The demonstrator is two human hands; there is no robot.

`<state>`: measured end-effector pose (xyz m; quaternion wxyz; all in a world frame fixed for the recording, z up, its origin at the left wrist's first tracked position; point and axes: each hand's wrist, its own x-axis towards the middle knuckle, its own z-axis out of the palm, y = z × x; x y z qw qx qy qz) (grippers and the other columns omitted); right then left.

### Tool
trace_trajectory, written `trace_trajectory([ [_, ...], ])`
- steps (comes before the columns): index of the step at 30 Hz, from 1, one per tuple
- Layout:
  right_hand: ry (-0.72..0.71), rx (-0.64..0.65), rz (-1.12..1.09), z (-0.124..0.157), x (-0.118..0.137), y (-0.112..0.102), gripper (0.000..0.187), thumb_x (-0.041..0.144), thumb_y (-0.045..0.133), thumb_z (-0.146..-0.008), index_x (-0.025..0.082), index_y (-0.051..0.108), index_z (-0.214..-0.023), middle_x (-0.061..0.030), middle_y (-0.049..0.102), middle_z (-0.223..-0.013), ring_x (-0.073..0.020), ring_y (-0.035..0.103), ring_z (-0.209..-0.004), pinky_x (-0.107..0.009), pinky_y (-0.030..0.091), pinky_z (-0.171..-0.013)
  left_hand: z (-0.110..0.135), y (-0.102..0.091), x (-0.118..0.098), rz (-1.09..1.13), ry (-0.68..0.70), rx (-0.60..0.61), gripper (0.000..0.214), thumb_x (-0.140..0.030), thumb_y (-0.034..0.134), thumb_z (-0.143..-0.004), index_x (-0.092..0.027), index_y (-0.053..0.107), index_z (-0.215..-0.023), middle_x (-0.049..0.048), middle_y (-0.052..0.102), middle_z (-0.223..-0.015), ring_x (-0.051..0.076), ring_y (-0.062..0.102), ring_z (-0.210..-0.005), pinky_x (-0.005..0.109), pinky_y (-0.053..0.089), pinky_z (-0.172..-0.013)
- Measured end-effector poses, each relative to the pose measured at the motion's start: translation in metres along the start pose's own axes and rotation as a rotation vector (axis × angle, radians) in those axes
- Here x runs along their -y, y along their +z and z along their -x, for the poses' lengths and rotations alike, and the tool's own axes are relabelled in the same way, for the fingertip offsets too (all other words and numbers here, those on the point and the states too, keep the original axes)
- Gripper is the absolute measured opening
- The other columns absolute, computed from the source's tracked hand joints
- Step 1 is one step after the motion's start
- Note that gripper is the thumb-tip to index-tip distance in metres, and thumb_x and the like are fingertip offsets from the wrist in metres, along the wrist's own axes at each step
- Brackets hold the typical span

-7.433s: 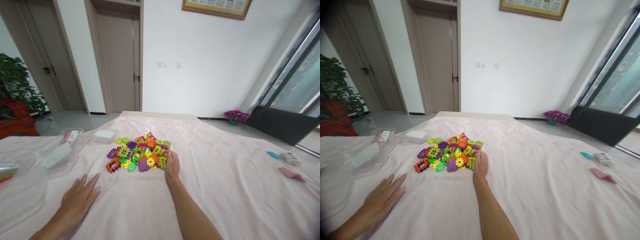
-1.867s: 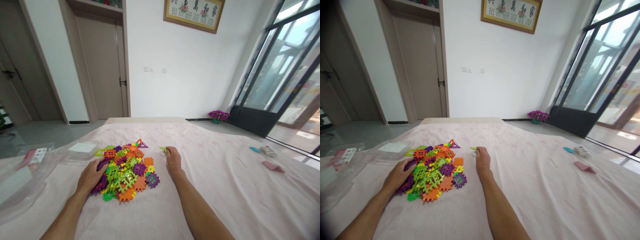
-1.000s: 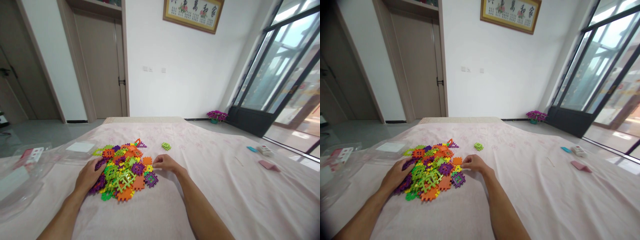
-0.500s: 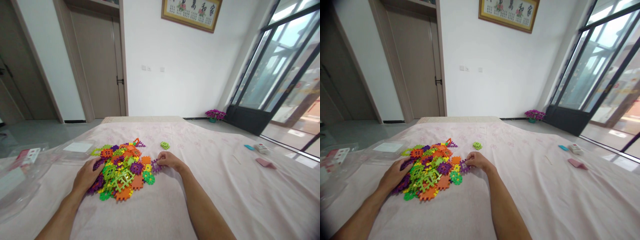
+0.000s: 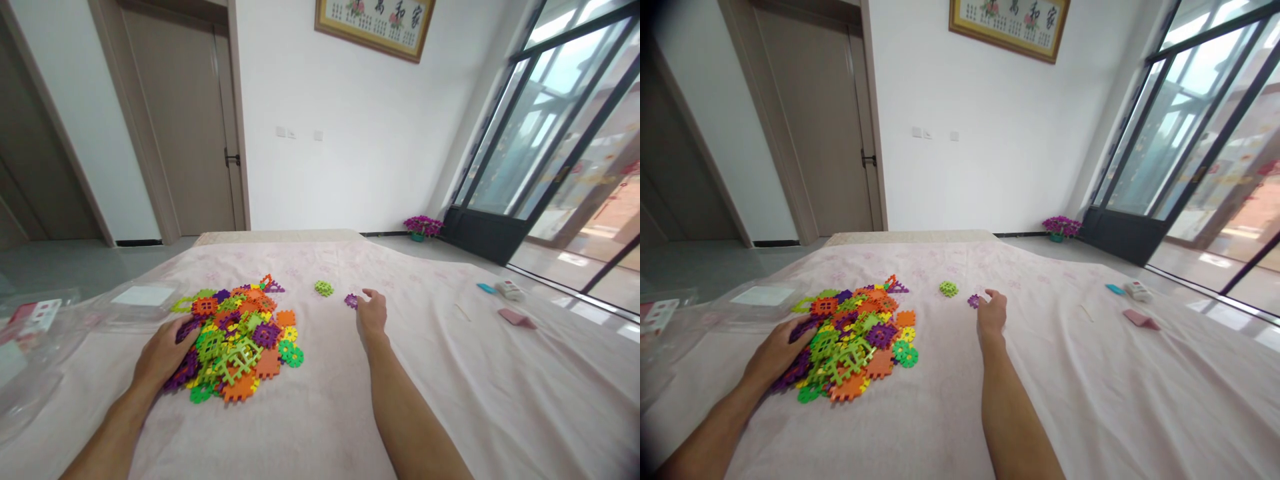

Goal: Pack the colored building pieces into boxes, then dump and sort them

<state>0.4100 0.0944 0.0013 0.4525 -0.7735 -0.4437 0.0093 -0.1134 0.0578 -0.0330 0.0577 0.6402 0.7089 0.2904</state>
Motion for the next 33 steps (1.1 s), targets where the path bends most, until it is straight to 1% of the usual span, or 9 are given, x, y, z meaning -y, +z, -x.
trace_trajectory([
  [6,-0.255,0.271,0.246,0.01,0.01,0.004,0.03,0.022,0.056,-0.085,0.026,0.08,-0.101,-0.0065,0.075,-0.112,-0.0242,0.063,-0.106,-0.033,0.046,-0.089,0.002,-0.002,-0.003,-0.005,-0.009,-0.012,0.063,-0.062,0.043,-0.091,-0.02,0.062,-0.133,0.0132,0.062,-0.141,0.032,0.058,-0.13,0.045,0.042,-0.114],
  [12,-0.176,0.244,0.323,0.008,0.008,-0.003,0.039,0.012,0.052,-0.084,0.022,0.081,-0.108,-0.0139,0.073,-0.119,-0.0308,0.061,-0.115,-0.042,0.044,-0.098,0.003,-0.002,-0.006,0.001,-0.004,-0.011,0.064,-0.062,0.042,-0.091,-0.019,0.062,-0.134,0.0133,0.062,-0.141,0.031,0.057,-0.131,0.044,0.041,-0.115],
  [15,-0.255,0.211,0.202,0.015,0.022,-0.001,0.035,0.013,0.055,-0.085,0.02,0.08,-0.108,-0.0128,0.072,-0.122,-0.0306,0.057,-0.123,-0.044,0.04,-0.106,0.003,-0.003,-0.006,0.002,-0.007,-0.015,0.063,-0.061,0.042,-0.091,-0.019,0.062,-0.133,0.0127,0.062,-0.14,0.031,0.058,-0.13,0.044,0.042,-0.114],
  [17,-0.323,0.281,0.037,0.027,0.04,0.006,0.029,0.016,0.058,-0.087,0.019,0.079,-0.106,-0.0111,0.074,-0.117,-0.0271,0.061,-0.116,-0.041,0.042,-0.106,0.003,-0.003,-0.006,0.004,-0.005,-0.016,0.063,-0.062,0.042,-0.091,-0.018,0.062,-0.133,0.0127,0.063,-0.14,0.031,0.058,-0.13,0.044,0.042,-0.114],
  [20,-0.343,0.625,-0.295,0.053,0.074,0.019,0.022,0.028,0.067,-0.087,0.018,0.078,-0.104,-0.0071,0.077,-0.1,-0.0209,0.069,-0.092,-0.033,0.052,-0.089,0.004,-0.004,-0.007,0.006,-0.004,-0.015,0.063,-0.062,0.042,-0.091,-0.018,0.062,-0.133,0.0125,0.062,-0.14,0.031,0.057,-0.131,0.043,0.041,-0.114],
  [24,-0.513,0.925,-0.485,0.091,0.108,0.026,0.043,0.043,0.086,-0.072,0.022,0.078,-0.108,-0.005,0.075,-0.108,-0.0217,0.067,-0.098,-0.031,0.052,-0.086,0.004,-0.004,-0.009,0.006,-0.003,-0.014,0.063,-0.061,0.042,-0.092,-0.019,0.061,-0.134,0.0121,0.062,-0.141,0.03,0.057,-0.131,0.043,0.041,-0.114],
  [28,-0.784,0.969,-0.422,0.115,0.121,0.023,0.065,0.05,0.094,-0.059,0.027,0.075,-0.117,-0.0039,0.073,-0.115,-0.025,0.065,-0.108,-0.035,0.046,-0.099,0.005,-0.004,-0.01,0.004,-0.005,-0.022,0.062,-0.061,0.043,-0.092,-0.02,0.062,-0.134,0.0116,0.062,-0.141,0.03,0.058,-0.131,0.043,0.042,-0.114],
  [30,-0.85,0.948,-0.409,0.12,0.122,0.023,0.057,0.046,0.093,-0.064,0.027,0.076,-0.115,-0.0034,0.074,-0.114,-0.0251,0.065,-0.109,-0.035,0.044,-0.101,0.005,-0.004,-0.01,0.001,-0.008,-0.028,0.061,-0.061,0.043,-0.091,-0.021,0.063,-0.133,0.0111,0.063,-0.141,0.03,0.058,-0.13,0.042,0.042,-0.113],
  [33,-0.81,0.929,-0.453,0.121,0.121,0.024,0.032,0.04,0.079,-0.082,0.027,0.076,-0.11,-0.0018,0.076,-0.11,-0.0219,0.067,-0.104,-0.031,0.046,-0.097,0.006,-0.005,-0.011,-0.001,-0.011,-0.03,0.061,-0.061,0.043,-0.091,-0.02,0.063,-0.132,0.0113,0.063,-0.14,0.03,0.059,-0.13,0.042,0.043,-0.113],
])
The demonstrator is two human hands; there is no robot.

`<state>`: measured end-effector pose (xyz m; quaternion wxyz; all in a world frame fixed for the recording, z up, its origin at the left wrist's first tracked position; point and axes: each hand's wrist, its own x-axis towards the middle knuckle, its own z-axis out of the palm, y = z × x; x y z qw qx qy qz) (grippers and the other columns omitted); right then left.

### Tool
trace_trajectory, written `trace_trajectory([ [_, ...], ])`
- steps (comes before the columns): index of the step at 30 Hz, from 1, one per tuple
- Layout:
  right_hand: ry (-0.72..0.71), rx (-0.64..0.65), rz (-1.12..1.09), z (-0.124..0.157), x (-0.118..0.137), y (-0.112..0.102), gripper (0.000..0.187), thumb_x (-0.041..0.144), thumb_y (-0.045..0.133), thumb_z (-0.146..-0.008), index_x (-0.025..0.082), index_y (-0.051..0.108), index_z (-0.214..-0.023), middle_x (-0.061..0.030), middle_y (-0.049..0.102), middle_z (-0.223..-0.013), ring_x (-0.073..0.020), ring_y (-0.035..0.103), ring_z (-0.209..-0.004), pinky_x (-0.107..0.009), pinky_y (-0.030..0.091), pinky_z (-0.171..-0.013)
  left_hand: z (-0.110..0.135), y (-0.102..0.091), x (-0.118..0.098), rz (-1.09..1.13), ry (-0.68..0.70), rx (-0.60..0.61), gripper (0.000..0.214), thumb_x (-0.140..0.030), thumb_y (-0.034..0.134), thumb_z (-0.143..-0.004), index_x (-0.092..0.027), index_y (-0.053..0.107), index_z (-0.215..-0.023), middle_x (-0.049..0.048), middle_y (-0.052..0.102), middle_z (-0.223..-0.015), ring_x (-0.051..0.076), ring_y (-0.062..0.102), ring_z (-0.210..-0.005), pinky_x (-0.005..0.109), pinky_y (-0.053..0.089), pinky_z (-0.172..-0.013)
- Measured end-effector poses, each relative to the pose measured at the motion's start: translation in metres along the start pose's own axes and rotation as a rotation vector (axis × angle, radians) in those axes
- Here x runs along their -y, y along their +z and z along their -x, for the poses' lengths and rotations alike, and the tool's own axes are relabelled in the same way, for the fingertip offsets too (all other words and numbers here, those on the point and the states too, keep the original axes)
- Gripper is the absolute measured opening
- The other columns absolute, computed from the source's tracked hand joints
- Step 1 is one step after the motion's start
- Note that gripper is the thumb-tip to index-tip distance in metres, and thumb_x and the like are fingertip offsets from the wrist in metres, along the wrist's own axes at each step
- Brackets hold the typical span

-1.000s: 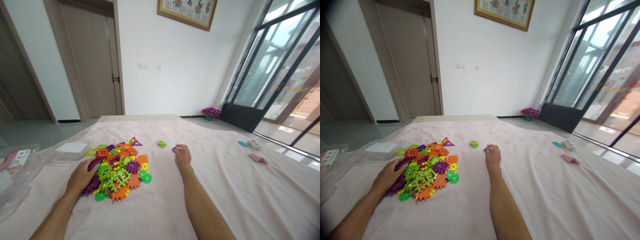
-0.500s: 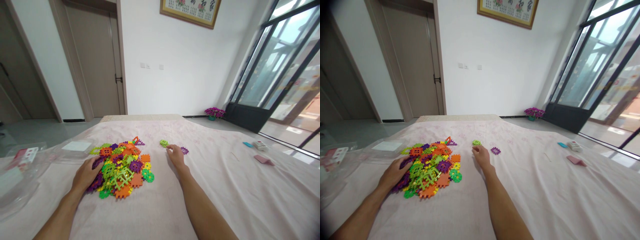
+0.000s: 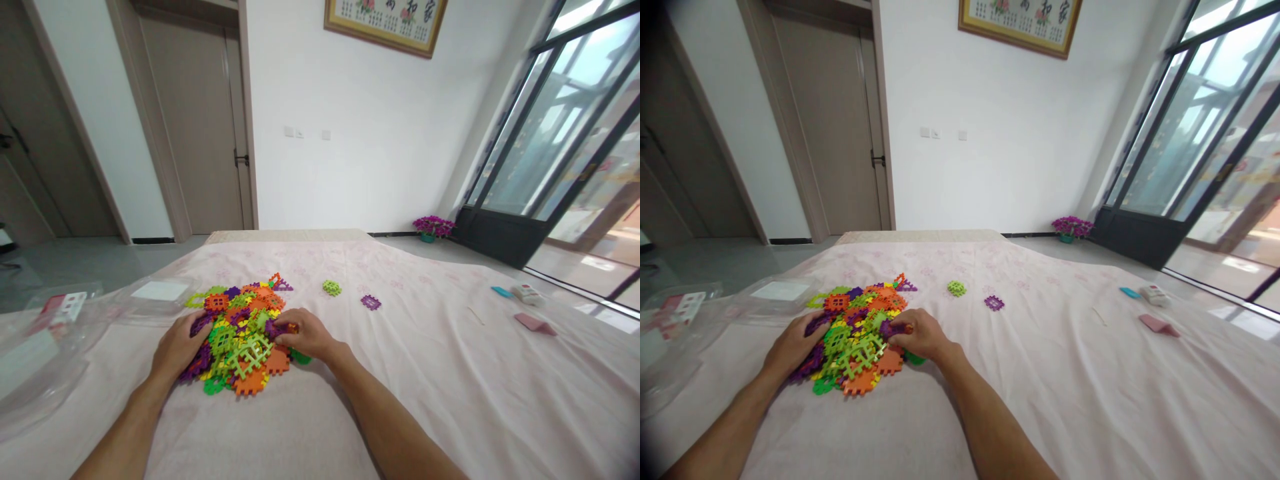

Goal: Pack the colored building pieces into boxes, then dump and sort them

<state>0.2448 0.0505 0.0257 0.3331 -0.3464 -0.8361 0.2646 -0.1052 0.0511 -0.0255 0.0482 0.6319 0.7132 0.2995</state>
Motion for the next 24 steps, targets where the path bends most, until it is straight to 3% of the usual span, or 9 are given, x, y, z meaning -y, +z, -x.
trace_trajectory([
  [2,0.062,-0.035,-0.015,0.0,-0.004,0.0,0.021,0.038,0.064,-0.094,0.025,0.077,-0.103,-0.0012,0.076,-0.101,-0.0193,0.067,-0.095,-0.028,0.048,-0.089,0.0,0.0,0.0,-0.002,0.002,0.006,0.062,-0.061,0.043,-0.091,-0.02,0.063,-0.133,0.0122,0.062,-0.14,0.03,0.059,-0.13,0.043,0.043,-0.113],
  [4,0.153,-0.091,0.014,-0.001,-0.009,-0.002,0.03,0.038,0.051,-0.1,0.023,0.077,-0.096,-0.0017,0.076,-0.092,-0.0182,0.066,-0.086,-0.027,0.048,-0.083,0.0,0.0,0.0,-0.002,0.003,0.013,0.063,-0.061,0.042,-0.092,-0.019,0.062,-0.134,0.0132,0.062,-0.141,0.031,0.058,-0.13,0.044,0.042,-0.113],
  [7,0.313,-0.242,0.057,-0.002,-0.02,-0.012,0.034,0.039,0.046,-0.101,0.022,0.075,-0.099,-0.0034,0.076,-0.092,-0.0196,0.066,-0.087,-0.029,0.049,-0.085,-0.002,0.001,0.001,0.002,0.003,0.02,0.064,-0.062,0.042,-0.092,-0.019,0.062,-0.134,0.013,0.062,-0.141,0.031,0.058,-0.131,0.044,0.042,-0.114],
  [10,0.436,-0.45,0.087,0.001,-0.034,-0.034,0.036,0.041,0.045,-0.098,0.022,0.074,-0.108,-0.0055,0.077,-0.101,-0.0217,0.067,-0.093,-0.031,0.05,-0.089,-0.003,0.002,0.004,0.004,0.007,0.019,0.063,-0.062,0.042,-0.091,-0.019,0.062,-0.134,0.0126,0.062,-0.141,0.031,0.057,-0.131,0.044,0.041,-0.115],
  [15,0.63,-0.761,0.22,0.023,-0.063,-0.089,0.042,0.044,0.044,-0.094,0.02,0.076,-0.109,-0.0097,0.077,-0.103,-0.0253,0.068,-0.098,-0.033,0.048,-0.089,-0.004,0.004,0.008,0.004,0.017,0.0,0.061,-0.061,0.045,-0.091,-0.02,0.063,-0.132,0.012,0.063,-0.14,0.031,0.059,-0.129,0.043,0.043,-0.113],
  [19,0.843,-0.854,0.306,0.049,-0.082,-0.121,0.043,0.042,0.044,-0.095,0.02,0.076,-0.114,-0.0118,0.076,-0.107,-0.0266,0.067,-0.104,-0.032,0.047,-0.088,-0.005,0.005,0.01,-0.006,0.018,-0.003,0.061,-0.061,0.045,-0.09,-0.02,0.064,-0.132,0.0113,0.064,-0.14,0.031,0.06,-0.128,0.043,0.044,-0.112],
  [24,0.928,-0.9,0.399,0.068,-0.094,-0.129,0.05,0.033,0.048,-0.091,0.012,0.067,-0.132,-0.0196,0.066,-0.129,-0.0289,0.065,-0.114,-0.034,0.047,-0.092,-0.005,0.004,0.009,0.0,0.018,0.005,0.062,-0.062,0.045,-0.091,-0.02,0.063,-0.132,0.0124,0.063,-0.14,0.032,0.059,-0.128,0.045,0.044,-0.112],
])
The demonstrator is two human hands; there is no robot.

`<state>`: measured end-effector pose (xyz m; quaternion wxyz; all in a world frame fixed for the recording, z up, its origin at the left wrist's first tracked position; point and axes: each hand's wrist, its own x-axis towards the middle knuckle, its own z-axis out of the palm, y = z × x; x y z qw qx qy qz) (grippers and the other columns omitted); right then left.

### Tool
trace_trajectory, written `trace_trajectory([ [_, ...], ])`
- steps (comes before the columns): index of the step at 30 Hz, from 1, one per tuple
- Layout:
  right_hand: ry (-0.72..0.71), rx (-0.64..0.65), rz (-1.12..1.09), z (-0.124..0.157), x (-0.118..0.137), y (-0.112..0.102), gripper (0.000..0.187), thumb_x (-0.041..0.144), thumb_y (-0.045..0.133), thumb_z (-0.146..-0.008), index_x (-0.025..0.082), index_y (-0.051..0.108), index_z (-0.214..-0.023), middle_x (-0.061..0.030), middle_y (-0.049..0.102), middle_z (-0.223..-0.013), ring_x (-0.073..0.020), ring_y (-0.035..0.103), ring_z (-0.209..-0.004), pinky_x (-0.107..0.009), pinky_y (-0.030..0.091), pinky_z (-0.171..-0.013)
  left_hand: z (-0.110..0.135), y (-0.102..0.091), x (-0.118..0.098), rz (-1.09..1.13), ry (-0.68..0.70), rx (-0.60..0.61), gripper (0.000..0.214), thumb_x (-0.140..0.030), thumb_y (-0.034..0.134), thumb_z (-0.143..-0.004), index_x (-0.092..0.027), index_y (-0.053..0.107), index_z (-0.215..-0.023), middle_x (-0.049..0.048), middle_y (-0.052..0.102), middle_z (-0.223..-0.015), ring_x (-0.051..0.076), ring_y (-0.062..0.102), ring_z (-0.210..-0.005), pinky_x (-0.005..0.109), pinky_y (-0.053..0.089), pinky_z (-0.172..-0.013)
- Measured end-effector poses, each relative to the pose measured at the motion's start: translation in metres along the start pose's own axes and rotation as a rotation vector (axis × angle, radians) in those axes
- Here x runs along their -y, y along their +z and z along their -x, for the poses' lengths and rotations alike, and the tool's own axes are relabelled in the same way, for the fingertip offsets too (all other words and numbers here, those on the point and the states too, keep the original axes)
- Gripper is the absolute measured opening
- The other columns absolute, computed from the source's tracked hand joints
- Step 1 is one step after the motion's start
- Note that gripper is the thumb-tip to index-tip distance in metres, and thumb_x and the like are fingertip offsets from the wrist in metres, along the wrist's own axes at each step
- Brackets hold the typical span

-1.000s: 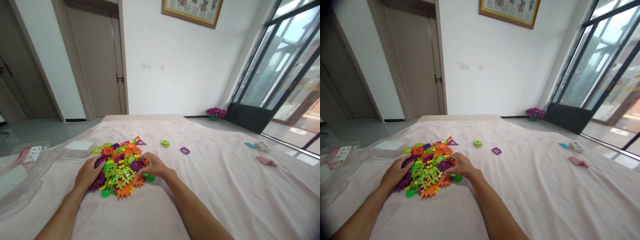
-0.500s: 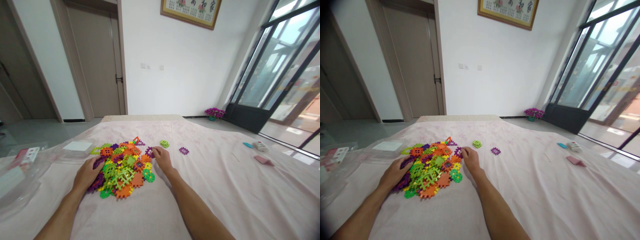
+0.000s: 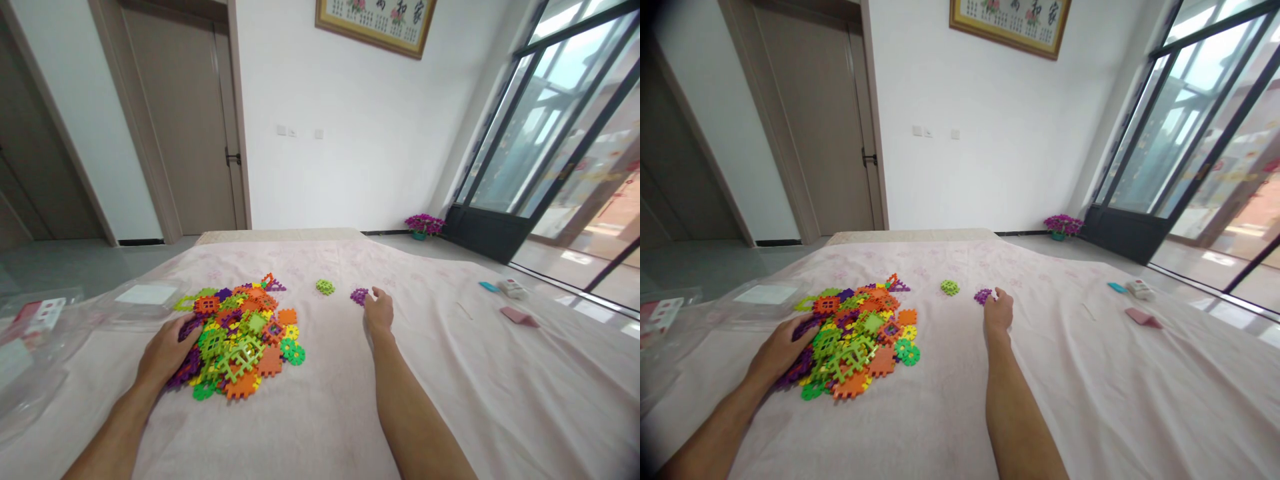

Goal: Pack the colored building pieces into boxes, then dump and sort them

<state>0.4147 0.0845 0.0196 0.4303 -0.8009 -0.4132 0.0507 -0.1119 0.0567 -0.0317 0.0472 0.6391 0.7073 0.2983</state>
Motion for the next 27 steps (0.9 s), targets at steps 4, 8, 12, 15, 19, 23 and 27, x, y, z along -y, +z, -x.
trace_trajectory([
  [4,-0.017,0.069,0.06,0.005,0.002,0.001,0.04,0.032,0.048,-0.09,0.024,0.076,-0.118,-0.0129,0.07,-0.12,-0.0277,0.067,-0.105,-0.036,0.048,-0.085,0.0,0.0,0.0,-0.003,-0.003,0.009,0.064,-0.063,0.043,-0.091,-0.019,0.062,-0.134,0.0131,0.062,-0.14,0.032,0.058,-0.129,0.046,0.043,-0.112],
  [8,-0.022,0.242,0.23,0.009,0.008,0.001,0.032,0.032,0.054,-0.086,0.029,0.081,-0.103,-0.0111,0.076,-0.104,-0.0288,0.069,-0.095,-0.037,0.047,-0.08,-0.001,0.001,0.002,-0.001,-0.003,0.014,0.064,-0.063,0.043,-0.091,-0.019,0.062,-0.133,0.0132,0.062,-0.141,0.032,0.058,-0.13,0.045,0.043,-0.113],
  [12,-0.152,0.257,0.389,0.009,0.006,0.001,0.035,0.028,0.055,-0.085,0.028,0.079,-0.109,-0.0117,0.075,-0.11,-0.0289,0.066,-0.104,-0.037,0.046,-0.087,-0.001,0.002,0.004,0.011,-0.002,0.016,0.064,-0.062,0.043,-0.091,-0.019,0.062,-0.134,0.0136,0.062,-0.14,0.032,0.057,-0.131,0.046,0.042,-0.114],
  [15,-0.204,0.228,0.426,0.009,0.004,0.005,0.042,0.027,0.055,-0.088,0.025,0.073,-0.126,-0.0116,0.069,-0.127,-0.0299,0.061,-0.117,-0.038,0.044,-0.096,-0.001,0.002,0.003,0.019,-0.005,0.017,0.064,-0.063,0.044,-0.091,-0.019,0.061,-0.134,0.0141,0.062,-0.14,0.032,0.057,-0.131,0.047,0.041,-0.114],
  [19,-0.288,0.18,0.313,0.014,0.009,0.016,0.042,0.024,0.057,-0.088,0.023,0.072,-0.128,-0.0103,0.067,-0.134,-0.0288,0.057,-0.125,-0.039,0.041,-0.106,0.0,0.001,0.002,0.012,-0.009,0.02,0.063,-0.063,0.042,-0.092,-0.02,0.061,-0.135,0.0135,0.061,-0.141,0.032,0.057,-0.131,0.046,0.04,-0.115],
  [23,-0.454,0.402,0.009,0.036,0.033,0.034,0.03,0.023,0.058,-0.089,0.022,0.077,-0.112,-0.0061,0.076,-0.112,-0.0214,0.068,-0.105,-0.031,0.049,-0.095,0.0,0.001,0.002,0.003,0.005,0.012,0.062,-0.062,0.042,-0.092,-0.02,0.061,-0.134,0.0123,0.062,-0.14,0.031,0.057,-0.131,0.044,0.041,-0.115],
  [27,-0.638,0.675,-0.193,0.076,0.066,0.051,0.026,0.035,0.069,-0.087,0.021,0.079,-0.107,-0.0052,0.077,-0.104,-0.0199,0.07,-0.092,-0.029,0.051,-0.083,0.0,0.0,0.0,-0.005,0.002,0.0,0.062,-0.062,0.043,-0.091,-0.02,0.063,-0.132,0.011,0.064,-0.139,0.03,0.059,-0.13,0.042,0.042,-0.114],
])
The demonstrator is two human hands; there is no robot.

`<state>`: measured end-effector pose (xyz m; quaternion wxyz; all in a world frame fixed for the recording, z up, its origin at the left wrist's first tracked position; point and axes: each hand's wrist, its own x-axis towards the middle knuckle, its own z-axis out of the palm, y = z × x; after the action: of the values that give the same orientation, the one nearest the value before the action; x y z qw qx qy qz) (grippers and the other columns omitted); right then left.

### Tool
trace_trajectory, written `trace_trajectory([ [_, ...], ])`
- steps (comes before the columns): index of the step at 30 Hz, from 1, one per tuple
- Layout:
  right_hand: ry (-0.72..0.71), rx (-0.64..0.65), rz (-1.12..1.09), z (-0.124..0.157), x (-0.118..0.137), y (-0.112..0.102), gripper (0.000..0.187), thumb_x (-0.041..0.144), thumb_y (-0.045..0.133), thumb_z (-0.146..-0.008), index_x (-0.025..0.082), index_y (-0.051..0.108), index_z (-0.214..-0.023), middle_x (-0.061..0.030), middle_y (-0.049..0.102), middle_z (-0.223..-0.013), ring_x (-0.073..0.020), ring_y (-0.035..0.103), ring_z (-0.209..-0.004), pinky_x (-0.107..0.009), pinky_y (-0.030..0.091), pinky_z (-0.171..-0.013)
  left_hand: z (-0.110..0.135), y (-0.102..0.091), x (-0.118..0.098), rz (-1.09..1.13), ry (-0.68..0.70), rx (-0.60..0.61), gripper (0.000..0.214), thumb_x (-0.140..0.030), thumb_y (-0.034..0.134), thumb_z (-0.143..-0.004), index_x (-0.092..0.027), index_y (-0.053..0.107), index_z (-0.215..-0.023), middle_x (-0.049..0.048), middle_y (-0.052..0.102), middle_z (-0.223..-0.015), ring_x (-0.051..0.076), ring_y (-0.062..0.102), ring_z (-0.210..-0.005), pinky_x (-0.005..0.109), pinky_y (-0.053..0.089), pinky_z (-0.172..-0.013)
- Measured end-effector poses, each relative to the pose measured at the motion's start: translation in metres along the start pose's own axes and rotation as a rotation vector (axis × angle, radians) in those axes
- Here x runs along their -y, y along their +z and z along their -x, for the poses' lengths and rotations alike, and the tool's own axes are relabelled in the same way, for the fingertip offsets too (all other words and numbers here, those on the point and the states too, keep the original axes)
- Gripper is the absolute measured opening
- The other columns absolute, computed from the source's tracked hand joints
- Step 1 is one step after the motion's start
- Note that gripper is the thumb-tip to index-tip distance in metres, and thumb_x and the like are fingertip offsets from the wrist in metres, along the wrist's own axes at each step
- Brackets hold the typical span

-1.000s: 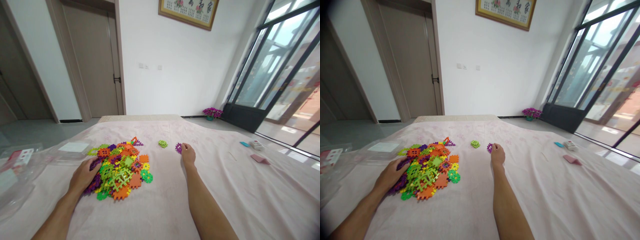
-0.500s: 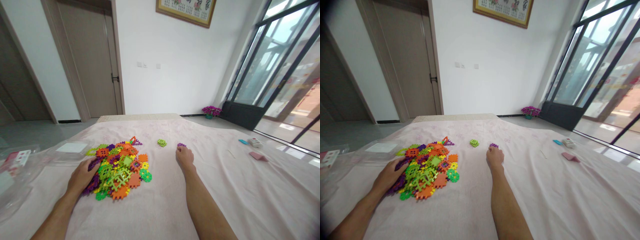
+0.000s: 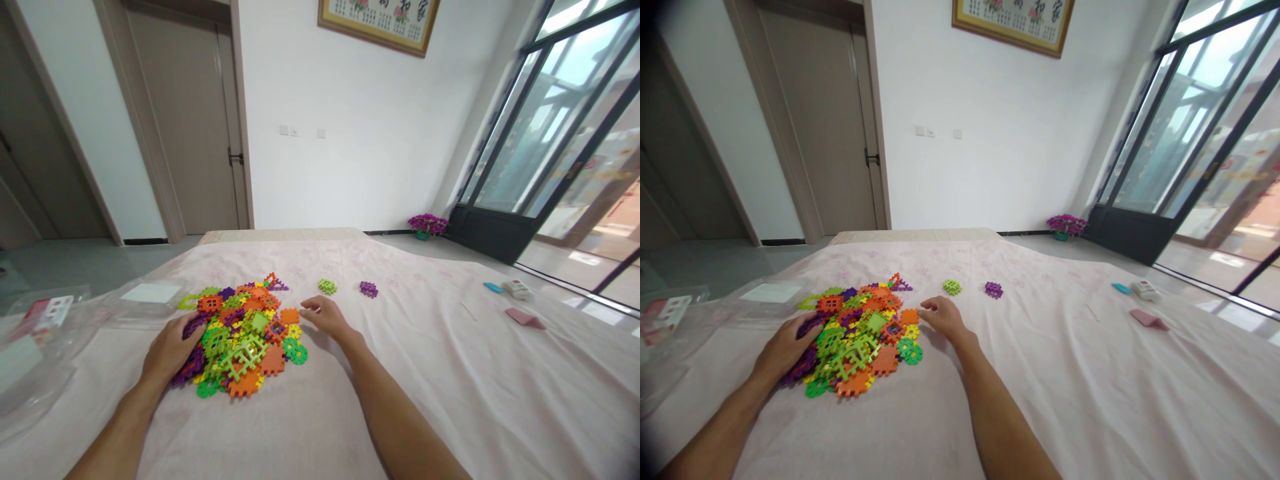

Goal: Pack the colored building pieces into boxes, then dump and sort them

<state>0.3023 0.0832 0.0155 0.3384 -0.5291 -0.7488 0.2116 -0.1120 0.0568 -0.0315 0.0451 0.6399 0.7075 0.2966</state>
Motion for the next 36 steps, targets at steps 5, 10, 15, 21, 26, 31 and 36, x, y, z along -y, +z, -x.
trace_trajectory([
  [5,-0.29,0.192,0.063,0.009,0.036,0.031,0.046,0.052,0.082,-0.077,0.025,0.077,-0.114,-0.0049,0.075,-0.116,-0.0265,0.064,-0.112,-0.037,0.043,-0.101,0.0,0.0,-0.002,0.007,-0.003,0.011,0.063,-0.061,0.042,-0.091,-0.018,0.062,-0.133,0.0126,0.063,-0.14,0.03,0.058,-0.131,0.043,0.041,-0.115],
  [10,-0.245,0.124,0.008,0.016,0.042,0.038,0.052,0.047,0.09,-0.068,0.024,0.076,-0.113,-0.0054,0.074,-0.111,-0.0252,0.065,-0.108,-0.036,0.044,-0.1,0.0,0.001,-0.001,0.013,-0.007,0.012,0.063,-0.062,0.042,-0.092,-0.019,0.062,-0.133,0.0129,0.062,-0.141,0.031,0.057,-0.131,0.045,0.042,-0.114],
  [15,-0.074,0.007,-0.215,0.015,0.04,0.045,0.032,0.034,0.087,-0.069,0.023,0.077,-0.098,-0.0036,0.075,-0.099,-0.0223,0.067,-0.097,-0.034,0.049,-0.089,0.0,0.001,0.0,0.027,0.006,0.002,0.063,-0.062,0.044,-0.091,-0.019,0.063,-0.132,0.0136,0.064,-0.138,0.032,0.059,-0.129,0.046,0.043,-0.113],
  [21,0.113,-0.037,-0.525,0.001,0.024,0.038,0.017,0.032,0.068,-0.08,0.018,0.074,-0.088,0.0001,0.071,-0.072,-0.0145,0.063,-0.064,-0.025,0.048,-0.062,0.0,0.001,0.0,0.022,-0.004,0.005,0.063,-0.062,0.043,-0.091,-0.018,0.062,-0.133,0.0137,0.063,-0.139,0.031,0.058,-0.13,0.046,0.042,-0.114],
  [26,0.194,-0.268,-0.144,-0.002,-0.002,0.0,0.022,0.031,0.058,-0.083,0.019,0.076,-0.085,-0.0018,0.074,-0.077,-0.0167,0.067,-0.072,-0.025,0.046,-0.066,0.0,0.001,0.0,0.018,-0.001,0.0,0.063,-0.062,0.043,-0.091,-0.019,0.063,-0.132,0.0132,0.063,-0.139,0.031,0.058,-0.13,0.046,0.042,-0.113],
  [31,0.412,-0.312,0.16,0.005,-0.015,-0.03,0.026,0.031,0.054,-0.087,0.024,0.079,-0.091,-0.0042,0.077,-0.088,-0.0222,0.069,-0.085,-0.029,0.045,-0.071,0.001,0.001,-0.001,0.011,-0.003,0.006,0.062,-0.061,0.043,-0.092,-0.019,0.062,-0.133,0.0129,0.063,-0.14,0.031,0.058,-0.13,0.045,0.041,-0.114],
  [36,0.315,-0.368,0.416,0.011,-0.015,-0.031,0.031,0.021,0.059,-0.084,0.022,0.079,-0.107,-0.0112,0.073,-0.117,-0.0303,0.06,-0.112,-0.038,0.045,-0.093,0.001,0.0,-0.001,0.004,0.002,0.014,0.063,-0.061,0.043,-0.092,-0.018,0.061,-0.134,0.0139,0.062,-0.141,0.032,0.058,-0.13,0.045,0.042,-0.114],
])
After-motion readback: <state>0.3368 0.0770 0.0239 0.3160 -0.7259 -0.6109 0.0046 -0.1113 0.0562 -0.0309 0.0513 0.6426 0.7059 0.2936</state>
